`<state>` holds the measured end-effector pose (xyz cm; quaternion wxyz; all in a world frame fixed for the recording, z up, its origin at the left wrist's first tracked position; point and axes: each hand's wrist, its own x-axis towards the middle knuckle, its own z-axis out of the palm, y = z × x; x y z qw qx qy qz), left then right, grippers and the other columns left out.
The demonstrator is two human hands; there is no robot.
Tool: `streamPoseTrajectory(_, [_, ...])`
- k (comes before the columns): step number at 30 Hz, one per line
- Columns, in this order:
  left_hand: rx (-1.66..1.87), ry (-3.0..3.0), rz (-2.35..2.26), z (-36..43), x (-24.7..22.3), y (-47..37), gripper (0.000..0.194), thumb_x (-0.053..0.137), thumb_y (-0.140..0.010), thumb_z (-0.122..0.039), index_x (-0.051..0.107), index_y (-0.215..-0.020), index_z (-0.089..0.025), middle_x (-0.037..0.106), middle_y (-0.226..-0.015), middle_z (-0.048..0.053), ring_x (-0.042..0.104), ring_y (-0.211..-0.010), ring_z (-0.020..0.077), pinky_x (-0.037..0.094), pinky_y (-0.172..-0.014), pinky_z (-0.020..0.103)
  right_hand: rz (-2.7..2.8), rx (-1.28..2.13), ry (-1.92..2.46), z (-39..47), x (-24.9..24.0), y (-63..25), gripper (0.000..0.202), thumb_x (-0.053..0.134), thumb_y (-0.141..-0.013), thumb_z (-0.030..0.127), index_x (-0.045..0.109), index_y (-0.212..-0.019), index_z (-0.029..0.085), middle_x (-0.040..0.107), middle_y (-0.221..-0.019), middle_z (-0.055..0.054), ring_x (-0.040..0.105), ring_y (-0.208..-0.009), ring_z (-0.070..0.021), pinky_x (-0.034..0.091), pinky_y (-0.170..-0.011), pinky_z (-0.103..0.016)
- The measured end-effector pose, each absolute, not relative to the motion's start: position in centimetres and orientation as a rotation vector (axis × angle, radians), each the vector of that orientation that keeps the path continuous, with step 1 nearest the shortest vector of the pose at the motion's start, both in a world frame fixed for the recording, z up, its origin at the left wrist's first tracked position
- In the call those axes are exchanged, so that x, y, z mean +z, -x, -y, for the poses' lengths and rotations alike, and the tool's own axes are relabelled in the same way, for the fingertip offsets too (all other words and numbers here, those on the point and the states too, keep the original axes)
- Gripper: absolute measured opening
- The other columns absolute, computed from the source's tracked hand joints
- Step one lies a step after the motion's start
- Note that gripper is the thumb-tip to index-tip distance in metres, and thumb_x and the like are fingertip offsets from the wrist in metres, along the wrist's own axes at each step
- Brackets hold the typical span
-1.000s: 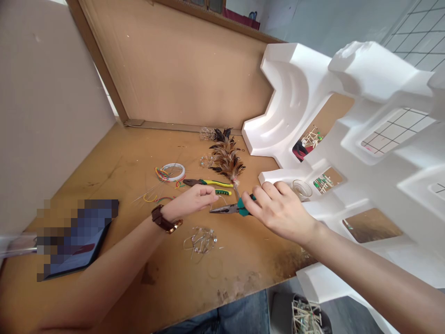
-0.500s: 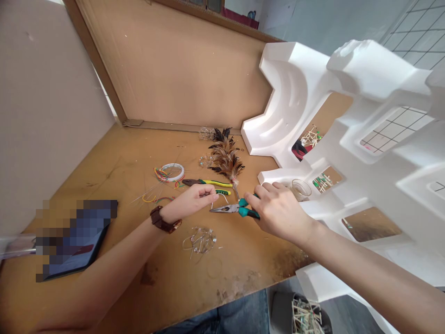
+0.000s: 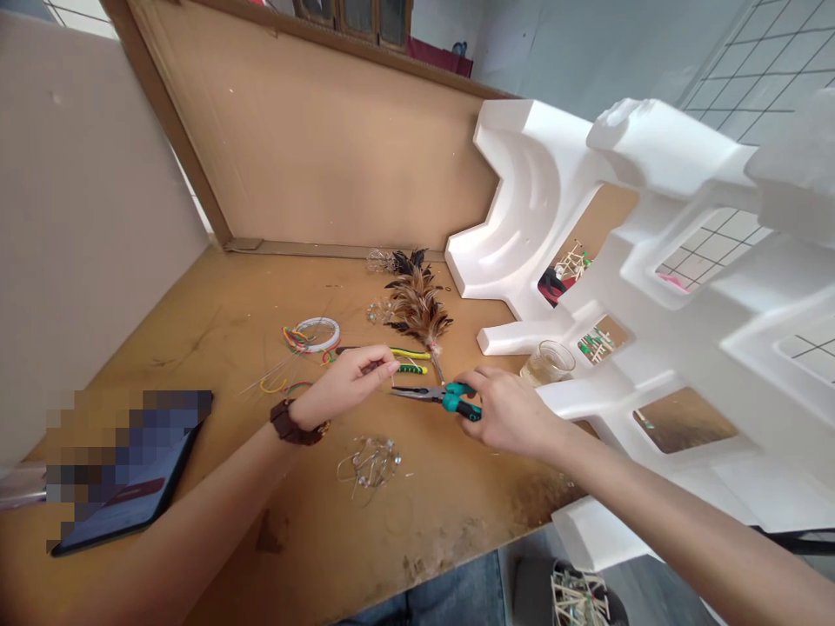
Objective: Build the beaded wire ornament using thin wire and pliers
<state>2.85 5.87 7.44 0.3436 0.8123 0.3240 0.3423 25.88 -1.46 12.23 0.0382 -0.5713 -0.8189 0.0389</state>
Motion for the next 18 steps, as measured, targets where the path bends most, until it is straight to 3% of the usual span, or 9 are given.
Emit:
streamPoseTrajectory(13, [0.684, -1.845, -0.754, -6.9, 6.8, -2.2, 0.027, 0.044, -0.082, -0.039, 0.046, -0.069, -0.016, 0.043, -0.057, -0.005, 0.043, -0.049, 0.0072, 0.035, -0.049, 0.018, 2.407, -0.069, 2.01, 2.0, 3.8, -26.2, 0.032, 0.052, -0.076, 0.046, 0.058, -0.094, 0.019, 0.059, -0.085, -0.007, 0.056, -0.082, -0.0208, 0.037, -0.067, -0.029])
streamPoseTrajectory(18, [0.462, -1.82, -0.598, -6.4, 7.4, -2.2, 0.028, 0.046, -0.081, -0.04, 0.048, -0.069, -0.015, 0.046, -0.054, -0.005, 0.043, -0.047, 0.0069, 0.035, -0.049, 0.018, 2.422, -0.064, 1.921, 1.9, 1.7, -26.0, 0.039, 0.054, -0.076, 0.041, 0.055, -0.108, 0.018, 0.06, -0.097, -0.01, 0.053, -0.093, -0.0227, 0.037, -0.079, -0.034])
